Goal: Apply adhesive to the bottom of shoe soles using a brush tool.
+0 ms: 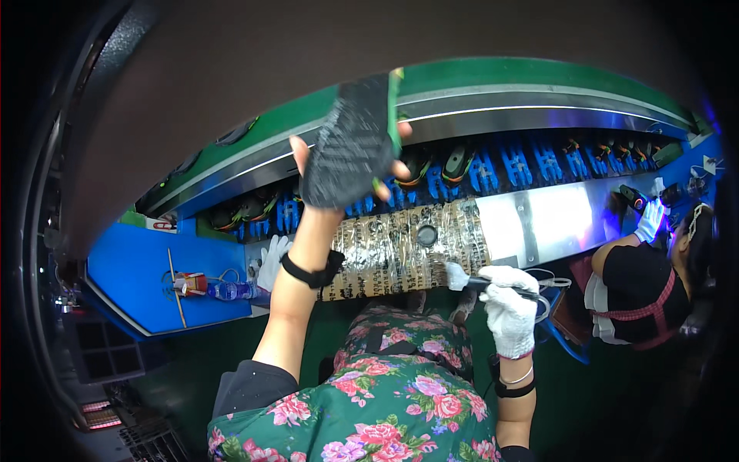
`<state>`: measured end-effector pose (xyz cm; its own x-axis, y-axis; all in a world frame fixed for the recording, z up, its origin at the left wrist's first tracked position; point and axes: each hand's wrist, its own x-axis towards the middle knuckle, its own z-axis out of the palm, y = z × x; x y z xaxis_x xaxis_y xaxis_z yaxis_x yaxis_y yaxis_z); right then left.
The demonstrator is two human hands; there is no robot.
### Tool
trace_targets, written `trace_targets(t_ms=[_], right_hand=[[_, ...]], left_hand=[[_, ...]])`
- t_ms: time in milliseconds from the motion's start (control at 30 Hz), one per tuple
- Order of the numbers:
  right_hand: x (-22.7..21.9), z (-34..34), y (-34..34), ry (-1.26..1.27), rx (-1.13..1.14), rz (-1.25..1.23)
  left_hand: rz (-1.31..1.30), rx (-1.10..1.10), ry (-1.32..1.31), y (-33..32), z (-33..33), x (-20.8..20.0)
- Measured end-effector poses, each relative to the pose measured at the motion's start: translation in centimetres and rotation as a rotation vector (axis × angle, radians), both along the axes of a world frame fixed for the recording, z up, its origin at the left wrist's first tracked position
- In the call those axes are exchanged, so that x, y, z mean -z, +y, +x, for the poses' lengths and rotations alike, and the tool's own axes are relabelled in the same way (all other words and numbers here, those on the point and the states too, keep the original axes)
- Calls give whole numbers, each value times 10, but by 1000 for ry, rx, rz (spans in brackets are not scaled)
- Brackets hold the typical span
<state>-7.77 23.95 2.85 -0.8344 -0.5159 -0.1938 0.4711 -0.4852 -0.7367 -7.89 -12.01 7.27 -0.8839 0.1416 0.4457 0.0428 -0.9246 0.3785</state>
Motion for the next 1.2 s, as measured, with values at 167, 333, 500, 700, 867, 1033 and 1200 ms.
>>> trace_targets(t_ms=[167, 333, 500, 700, 867, 1033, 1200], right_hand=[[32, 7, -19, -75, -3, 44], [64, 20, -12, -104, 4, 122], [79, 22, 7, -89, 62, 93], [86, 15, 32, -84, 168, 24], [101, 16, 40, -175, 176, 25], [112, 19, 43, -204, 155, 57], [75, 8, 39, -130, 223, 7]], left_hand=[[500, -452, -348, -90, -44, 12], [698, -600, -302, -65, -33, 18], [414, -649, -492, -9, -76, 13], [-1671, -1416, -418, -48, -244, 12], [-2564, -1560, 92, -119, -250, 36], [-2177, -1419, 6, -75, -166, 19], [-1129, -1202, -275, -43, -25, 4]])
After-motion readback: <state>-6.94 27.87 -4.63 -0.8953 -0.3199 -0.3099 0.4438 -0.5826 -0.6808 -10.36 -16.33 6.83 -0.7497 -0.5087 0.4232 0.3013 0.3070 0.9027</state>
